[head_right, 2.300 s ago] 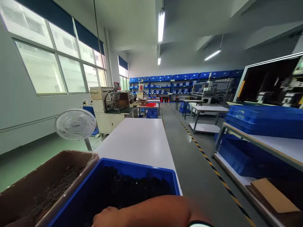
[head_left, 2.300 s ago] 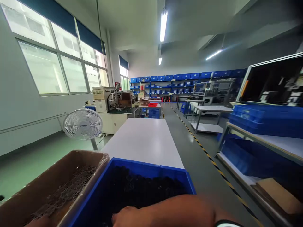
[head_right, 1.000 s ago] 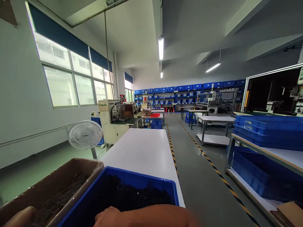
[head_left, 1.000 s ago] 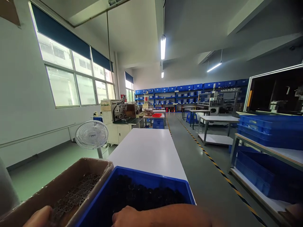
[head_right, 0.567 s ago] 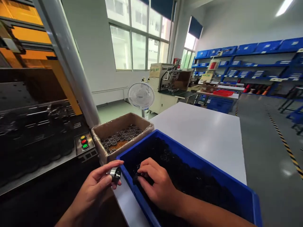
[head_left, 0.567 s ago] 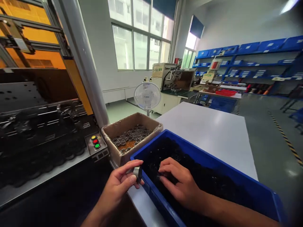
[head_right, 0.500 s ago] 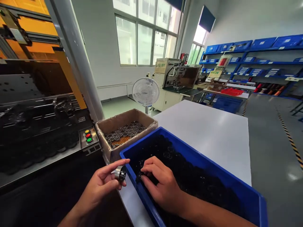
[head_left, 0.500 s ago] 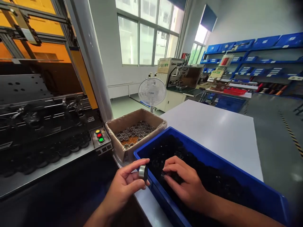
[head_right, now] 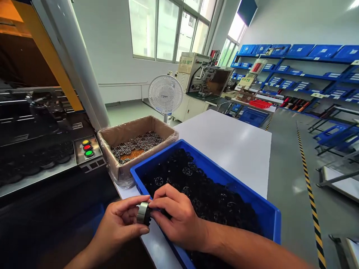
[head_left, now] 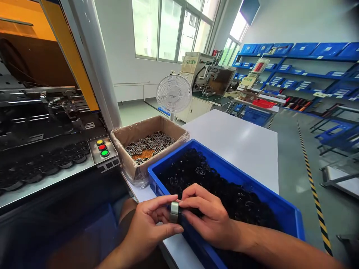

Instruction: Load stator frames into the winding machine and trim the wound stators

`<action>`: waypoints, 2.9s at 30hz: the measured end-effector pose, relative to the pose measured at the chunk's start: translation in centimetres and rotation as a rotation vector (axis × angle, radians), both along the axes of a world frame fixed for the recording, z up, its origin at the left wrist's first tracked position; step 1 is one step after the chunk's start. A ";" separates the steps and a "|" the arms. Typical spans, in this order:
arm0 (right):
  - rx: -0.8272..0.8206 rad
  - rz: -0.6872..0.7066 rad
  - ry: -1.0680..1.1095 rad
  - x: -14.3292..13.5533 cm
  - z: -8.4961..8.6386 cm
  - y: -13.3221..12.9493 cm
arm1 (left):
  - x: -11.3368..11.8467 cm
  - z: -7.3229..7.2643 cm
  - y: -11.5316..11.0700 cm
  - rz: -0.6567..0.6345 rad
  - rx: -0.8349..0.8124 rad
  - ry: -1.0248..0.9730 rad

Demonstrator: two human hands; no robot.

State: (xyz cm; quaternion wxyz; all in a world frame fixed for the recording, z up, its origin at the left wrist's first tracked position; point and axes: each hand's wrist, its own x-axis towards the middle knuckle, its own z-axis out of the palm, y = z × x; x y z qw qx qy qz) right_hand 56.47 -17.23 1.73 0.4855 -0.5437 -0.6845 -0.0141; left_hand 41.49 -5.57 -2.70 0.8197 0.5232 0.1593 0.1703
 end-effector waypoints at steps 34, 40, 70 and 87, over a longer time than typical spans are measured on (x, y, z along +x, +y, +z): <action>0.125 0.017 -0.321 0.7 -0.8 0.2 | -0.4 0.3 0.3 0.051 -0.014 -0.137; 0.114 0.032 -0.319 0.9 -1.0 0.2 | -0.4 0.2 0.3 0.042 -0.017 -0.124; -0.866 -0.217 -0.471 9.5 -7.6 3.8 | -2.9 0.0 2.4 0.172 0.770 0.078; -0.006 0.052 -0.140 -0.9 -1.1 0.2 | -0.9 0.7 0.2 0.109 0.116 -0.103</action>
